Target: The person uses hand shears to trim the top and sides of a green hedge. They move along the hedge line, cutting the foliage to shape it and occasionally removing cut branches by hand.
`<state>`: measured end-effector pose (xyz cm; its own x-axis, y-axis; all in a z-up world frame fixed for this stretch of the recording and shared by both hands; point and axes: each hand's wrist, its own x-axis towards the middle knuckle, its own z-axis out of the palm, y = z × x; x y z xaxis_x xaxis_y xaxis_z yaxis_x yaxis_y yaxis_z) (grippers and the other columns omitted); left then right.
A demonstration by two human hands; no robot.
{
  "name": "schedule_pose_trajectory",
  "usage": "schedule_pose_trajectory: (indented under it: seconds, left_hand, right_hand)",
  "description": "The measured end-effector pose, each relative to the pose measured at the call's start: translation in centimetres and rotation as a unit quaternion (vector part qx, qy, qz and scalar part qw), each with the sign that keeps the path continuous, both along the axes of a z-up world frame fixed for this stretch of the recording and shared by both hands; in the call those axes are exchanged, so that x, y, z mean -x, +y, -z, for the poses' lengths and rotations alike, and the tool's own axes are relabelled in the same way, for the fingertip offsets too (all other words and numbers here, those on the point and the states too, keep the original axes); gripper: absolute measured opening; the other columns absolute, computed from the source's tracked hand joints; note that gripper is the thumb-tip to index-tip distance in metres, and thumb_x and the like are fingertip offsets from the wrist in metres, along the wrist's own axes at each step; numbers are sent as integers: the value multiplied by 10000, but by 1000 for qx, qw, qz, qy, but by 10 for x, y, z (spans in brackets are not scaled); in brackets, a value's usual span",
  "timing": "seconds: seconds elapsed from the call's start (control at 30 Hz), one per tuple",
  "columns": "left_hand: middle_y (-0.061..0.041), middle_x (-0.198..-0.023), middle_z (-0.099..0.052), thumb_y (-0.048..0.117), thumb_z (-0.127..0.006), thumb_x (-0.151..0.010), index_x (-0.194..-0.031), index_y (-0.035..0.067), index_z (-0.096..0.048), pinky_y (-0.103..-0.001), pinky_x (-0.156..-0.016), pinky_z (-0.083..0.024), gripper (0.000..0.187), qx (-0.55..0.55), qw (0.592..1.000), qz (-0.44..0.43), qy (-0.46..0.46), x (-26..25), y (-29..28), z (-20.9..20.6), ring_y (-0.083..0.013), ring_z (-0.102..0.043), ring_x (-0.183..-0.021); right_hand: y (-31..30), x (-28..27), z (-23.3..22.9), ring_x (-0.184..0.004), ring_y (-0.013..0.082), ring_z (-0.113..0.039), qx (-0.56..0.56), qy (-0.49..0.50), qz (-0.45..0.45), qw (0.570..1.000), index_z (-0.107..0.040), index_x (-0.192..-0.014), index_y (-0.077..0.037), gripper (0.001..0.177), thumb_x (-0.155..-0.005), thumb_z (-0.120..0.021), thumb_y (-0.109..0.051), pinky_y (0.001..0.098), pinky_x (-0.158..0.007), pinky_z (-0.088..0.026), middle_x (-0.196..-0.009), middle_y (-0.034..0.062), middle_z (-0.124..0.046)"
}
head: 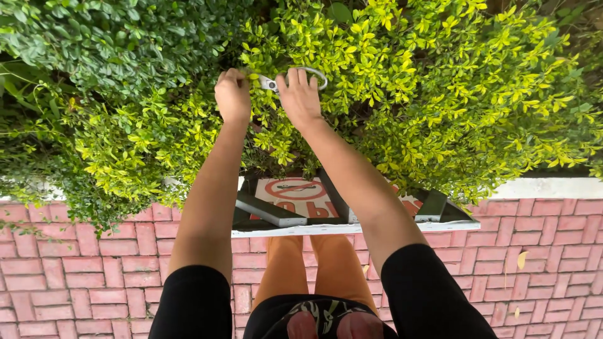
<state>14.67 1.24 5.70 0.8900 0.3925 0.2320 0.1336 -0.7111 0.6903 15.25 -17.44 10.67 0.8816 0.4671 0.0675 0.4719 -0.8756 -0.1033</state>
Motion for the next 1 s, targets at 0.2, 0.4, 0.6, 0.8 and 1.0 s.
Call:
schedule_pose_trajectory:
  seconds: [0.2,0.4,0.6,0.8,1.0]
  left_hand:
    - [-124,-852,-698,-18,-748,-842,-856,24,-685,-434,-705,-575,77,32,999,-21,-18,19,9,-29,-307,-691,-757]
    - [-221,-1044,-679,-27,-750,-792,-801,33,-692,-402,-644,-637,84,-64,997,11,37,47,6,29,-319,-727,-822]
    - [-174,-1091,-724,-87,-637,-870,-1152,54,-684,-428,-700,-630,318,41,989,95,110,43,-39,-11,-309,-737,-865]
    - [-178,-1012,-725,0,-719,-938,-906,37,-698,-423,-815,-627,54,5,986,136,92,41,-27,28,-307,-732,-855]
    - [-150,-1032,-767,217,-736,-946,-1043,79,-736,-426,-798,-613,169,-15,949,62,309,78,4,-20,-294,-750,-890]
  right_hand:
    - [-44,14,62,-1027,320,-590,-35,-20,23,999,-605,-1226,-29,248,-985,-661,-44,431,-833,-573,-1117,199,-538]
    - [-82,49,26,-1084,371,-537,20,24,54,998,-589,-1214,-61,417,-815,-711,-77,504,-879,-468,-1153,205,-518]
    - [-60,45,38,-1088,356,-540,9,29,54,998,-592,-1221,-76,335,-902,-684,-119,503,-884,-455,-1158,182,-522]
    - [-65,51,65,-1088,387,-577,-6,38,46,998,-577,-1259,-46,342,-920,-623,-53,491,-891,-512,-1175,216,-527]
    - [-95,72,5,-1072,375,-560,-2,36,-5,999,-602,-1257,-63,358,-900,-613,-87,504,-912,-475,-1130,193,-545]
